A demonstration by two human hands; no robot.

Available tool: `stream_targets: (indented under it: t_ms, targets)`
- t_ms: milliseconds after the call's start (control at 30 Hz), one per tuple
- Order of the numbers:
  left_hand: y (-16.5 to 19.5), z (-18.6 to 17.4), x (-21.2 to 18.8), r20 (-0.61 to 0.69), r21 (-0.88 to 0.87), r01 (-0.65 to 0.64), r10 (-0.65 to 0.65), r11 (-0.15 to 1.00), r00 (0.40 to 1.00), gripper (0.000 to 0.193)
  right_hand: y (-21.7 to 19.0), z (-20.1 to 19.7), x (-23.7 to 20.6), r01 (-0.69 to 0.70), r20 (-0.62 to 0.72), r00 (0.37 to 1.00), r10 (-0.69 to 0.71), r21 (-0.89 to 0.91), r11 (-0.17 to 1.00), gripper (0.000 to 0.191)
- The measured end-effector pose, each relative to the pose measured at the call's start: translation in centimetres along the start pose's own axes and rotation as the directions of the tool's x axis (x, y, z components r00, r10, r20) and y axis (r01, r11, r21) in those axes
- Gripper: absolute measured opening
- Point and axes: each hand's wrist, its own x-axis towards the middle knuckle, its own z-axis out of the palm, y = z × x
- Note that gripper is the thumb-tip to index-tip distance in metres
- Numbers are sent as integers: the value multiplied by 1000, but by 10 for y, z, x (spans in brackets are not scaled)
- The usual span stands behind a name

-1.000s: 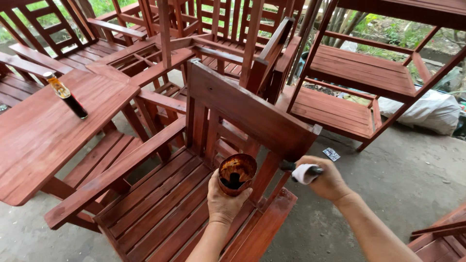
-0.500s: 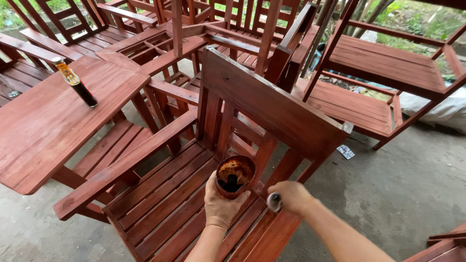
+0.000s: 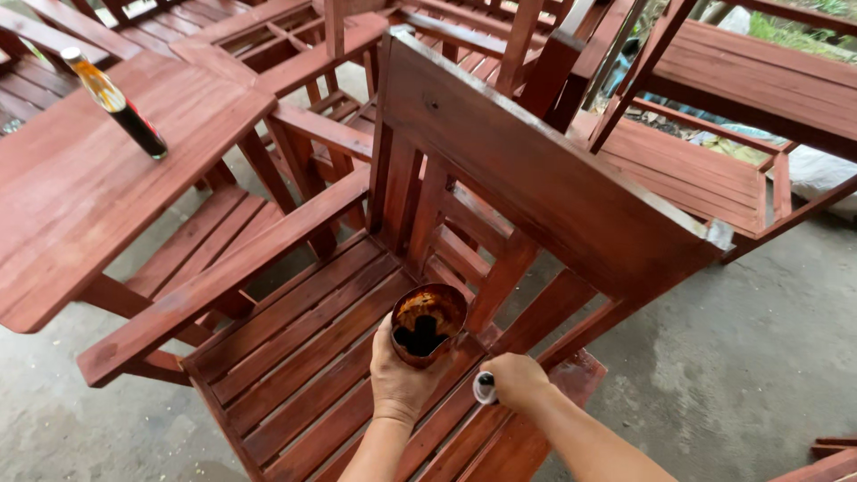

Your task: The person applies a dark reddish wood stain or finish to wooden chairs using a brush, holding a can of stain in one hand. They brush the seat slats, legs, armrests and frame of one chair, then move to another chair and continue brushing its surfaces.

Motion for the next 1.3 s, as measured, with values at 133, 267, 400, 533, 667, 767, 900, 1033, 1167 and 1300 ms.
stream_targets:
  t_ms: [133,267,400,533,667,767,900,1033,1167,1300]
  targets:
    - [-7,-1,-2,-2,37,69,-69,997,998,92,-6,14,8,2,-90,996,2,52,999,19]
    - [-10,-7,-2,-1,33,100,-100,994,995,95,-7,15,7,-57,-63,996,60,58,997,18]
    - [-5,-10,1,13,9,125,-125,992,992,95,-11,0,-6,-130,-58,990,130,2,991,20]
    - [4,-7,3,56,40,185,-187,982,981,99,-23,-18,-26,-167,-66,985,162,-73,983,21]
    - [10,-3,4,70,10,92,-93,996,993,99,-35,-36,-42,-136,-71,990,126,-167,977,30]
    - [18,1,2,82,-54,30,-25,998,996,99,-36,-54,-50,-127,-103,989,110,-181,975,33]
    - [35,7,0,87,-12,2,-1,1000,996,101,-30,-60,-58,-58,-111,993,45,-119,991,27]
    - [52,18,-1,26,-38,-64,65,997,998,97,-22,-35,-50,143,-220,965,-144,-16,990,15]
    - [56,19,-3,65,-69,-40,45,997,997,98,-4,-7,-38,-4,-47,999,-3,-141,990,15]
    - [56,17,-3,74,11,-62,61,998,995,92,2,4,-41,27,-189,981,-53,-137,990,14]
